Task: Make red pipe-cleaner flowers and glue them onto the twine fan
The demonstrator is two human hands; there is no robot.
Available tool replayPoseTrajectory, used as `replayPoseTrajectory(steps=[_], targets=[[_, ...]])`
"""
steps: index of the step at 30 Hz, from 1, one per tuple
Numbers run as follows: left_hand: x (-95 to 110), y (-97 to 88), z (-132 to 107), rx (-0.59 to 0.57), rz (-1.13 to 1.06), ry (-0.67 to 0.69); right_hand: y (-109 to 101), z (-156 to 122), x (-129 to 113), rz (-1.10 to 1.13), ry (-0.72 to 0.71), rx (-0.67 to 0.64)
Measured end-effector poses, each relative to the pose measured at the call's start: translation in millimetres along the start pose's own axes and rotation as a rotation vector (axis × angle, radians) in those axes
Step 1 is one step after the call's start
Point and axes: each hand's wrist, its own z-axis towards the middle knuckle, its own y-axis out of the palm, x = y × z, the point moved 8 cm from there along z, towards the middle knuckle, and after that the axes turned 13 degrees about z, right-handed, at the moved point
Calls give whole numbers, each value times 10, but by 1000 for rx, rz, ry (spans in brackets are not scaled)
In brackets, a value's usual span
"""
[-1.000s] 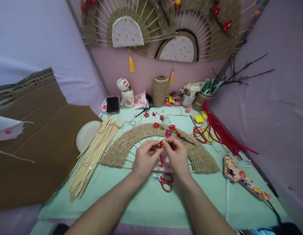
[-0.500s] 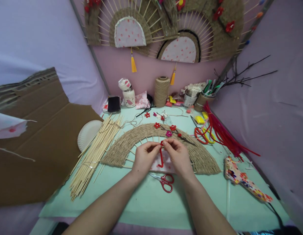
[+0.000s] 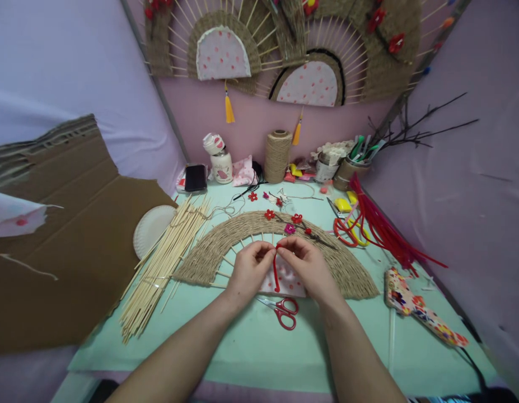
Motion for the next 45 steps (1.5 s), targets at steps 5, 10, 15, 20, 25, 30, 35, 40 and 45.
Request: replayPoseTrajectory(steps=[5, 10, 15, 20, 25, 30, 35, 40, 45], targets=[[-64, 81, 6, -84, -13, -25, 14, -7, -16, -135, 25, -61], [-141, 151, 11, -157, -92, -95, 50, -22, -101, -252, -43, -112], [-141, 235, -27, -287, -318, -231, 84, -35, -161, -384, -107, -152], [-145, 291, -75, -409, -502, -362, 98, -43, -145, -355, -125, -172], [-111, 88, 27, -192, -269, -204, 26, -2, -24, -185, -57, -65], [-123, 91, 28, -180, -250, -228, 15, -7, -34, -55, -58, 33], [-124, 163, 2, -256, -385, -271, 42, -35, -37, 18, 5, 42], [-58, 44, 35, -158, -150, -118, 36, -32, 2, -36, 72, 0], [40, 9, 23, -186, 51, 1, 14, -24, 1, -112, 71, -60]])
